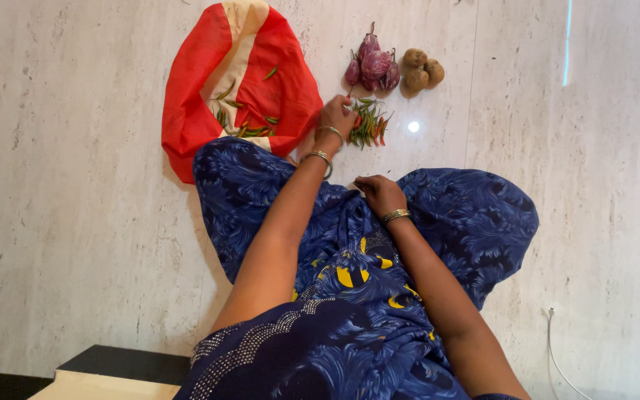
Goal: The person sits on the floor and sorts green and red chilies from a red cloth onto the floor. They handle the chilies one by one, removing stems and placing them into a growing pile.
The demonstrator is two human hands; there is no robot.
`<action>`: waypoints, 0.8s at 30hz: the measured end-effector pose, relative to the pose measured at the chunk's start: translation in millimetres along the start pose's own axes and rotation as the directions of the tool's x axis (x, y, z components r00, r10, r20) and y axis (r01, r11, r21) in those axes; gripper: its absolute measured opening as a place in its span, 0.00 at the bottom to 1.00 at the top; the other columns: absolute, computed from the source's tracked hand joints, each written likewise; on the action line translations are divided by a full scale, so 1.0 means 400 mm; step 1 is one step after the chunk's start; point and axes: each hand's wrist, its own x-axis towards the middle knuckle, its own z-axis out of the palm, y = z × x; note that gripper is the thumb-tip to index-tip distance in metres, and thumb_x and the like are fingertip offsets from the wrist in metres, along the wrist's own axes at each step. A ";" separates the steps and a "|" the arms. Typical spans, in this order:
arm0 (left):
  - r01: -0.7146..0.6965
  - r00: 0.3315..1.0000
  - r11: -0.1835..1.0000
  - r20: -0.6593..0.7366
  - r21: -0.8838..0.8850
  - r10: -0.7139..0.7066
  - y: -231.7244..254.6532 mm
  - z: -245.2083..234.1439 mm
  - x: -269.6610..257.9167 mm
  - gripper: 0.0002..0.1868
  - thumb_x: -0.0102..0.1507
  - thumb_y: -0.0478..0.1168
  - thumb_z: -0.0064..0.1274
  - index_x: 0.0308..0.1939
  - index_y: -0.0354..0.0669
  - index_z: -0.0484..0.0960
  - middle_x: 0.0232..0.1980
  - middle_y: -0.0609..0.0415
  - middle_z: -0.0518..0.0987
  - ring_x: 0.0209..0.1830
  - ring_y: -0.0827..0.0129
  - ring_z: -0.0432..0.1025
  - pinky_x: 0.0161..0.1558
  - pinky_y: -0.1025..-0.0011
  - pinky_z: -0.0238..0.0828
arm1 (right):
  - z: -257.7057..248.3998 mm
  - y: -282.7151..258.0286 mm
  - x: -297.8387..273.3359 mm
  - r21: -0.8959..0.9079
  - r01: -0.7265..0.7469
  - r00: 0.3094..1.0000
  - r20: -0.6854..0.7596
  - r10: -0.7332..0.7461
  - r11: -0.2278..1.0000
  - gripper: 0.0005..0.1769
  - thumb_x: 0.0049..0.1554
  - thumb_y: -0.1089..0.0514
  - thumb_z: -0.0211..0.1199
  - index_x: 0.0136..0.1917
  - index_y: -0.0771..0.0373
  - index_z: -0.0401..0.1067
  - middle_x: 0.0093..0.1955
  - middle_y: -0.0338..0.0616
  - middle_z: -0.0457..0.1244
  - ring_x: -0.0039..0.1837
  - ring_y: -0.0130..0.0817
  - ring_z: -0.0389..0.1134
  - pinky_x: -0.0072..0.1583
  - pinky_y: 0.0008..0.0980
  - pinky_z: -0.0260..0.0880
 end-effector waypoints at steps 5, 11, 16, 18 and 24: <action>0.048 0.999 0.984 0.009 0.174 -0.051 -0.010 -0.242 0.122 0.13 0.58 0.42 0.61 0.46 0.48 0.82 0.44 0.49 0.84 0.48 0.56 0.78 0.49 0.61 0.75 | -0.008 -0.025 0.003 -0.019 -0.012 0.999 0.032 0.013 1.000 0.12 0.59 0.54 0.62 0.54 0.48 0.81 0.53 0.43 0.71 0.52 0.46 0.73 0.52 0.41 0.73; 0.164 0.986 0.861 -0.068 0.482 -0.150 -0.174 -0.460 0.194 0.13 0.61 0.41 0.56 0.49 0.47 0.82 0.54 0.45 0.81 0.54 0.50 0.75 0.53 0.56 0.72 | 0.001 -0.011 0.012 -0.023 0.004 0.998 0.068 -0.002 1.000 0.12 0.58 0.54 0.63 0.55 0.48 0.81 0.53 0.45 0.71 0.53 0.47 0.72 0.53 0.42 0.73; 0.224 0.884 0.703 0.162 0.675 -0.438 -0.194 -0.361 0.128 0.16 0.70 0.39 0.48 0.62 0.46 0.81 0.66 0.40 0.77 0.66 0.47 0.72 0.63 0.52 0.71 | 0.019 0.003 0.037 -0.009 -0.046 0.992 0.120 0.047 0.999 0.14 0.57 0.53 0.64 0.56 0.47 0.80 0.53 0.47 0.71 0.52 0.47 0.73 0.53 0.41 0.73; 0.255 0.785 0.568 0.175 0.782 -0.594 -0.168 -0.333 0.141 0.20 0.66 0.41 0.55 0.63 0.48 0.78 0.69 0.45 0.70 0.67 0.49 0.68 0.63 0.46 0.66 | 0.022 0.012 0.036 -0.022 -0.088 0.987 0.134 0.091 0.996 0.14 0.57 0.53 0.64 0.57 0.46 0.81 0.53 0.47 0.71 0.52 0.47 0.73 0.54 0.41 0.73; 0.179 0.765 0.555 0.240 0.812 -0.598 -0.218 -0.287 0.185 0.19 0.69 0.41 0.50 0.64 0.50 0.80 0.69 0.50 0.74 0.68 0.53 0.70 0.60 0.51 0.73 | 0.022 0.025 0.020 0.022 -0.025 0.998 0.066 0.023 0.999 0.14 0.56 0.54 0.66 0.55 0.49 0.81 0.53 0.47 0.71 0.53 0.47 0.73 0.54 0.40 0.73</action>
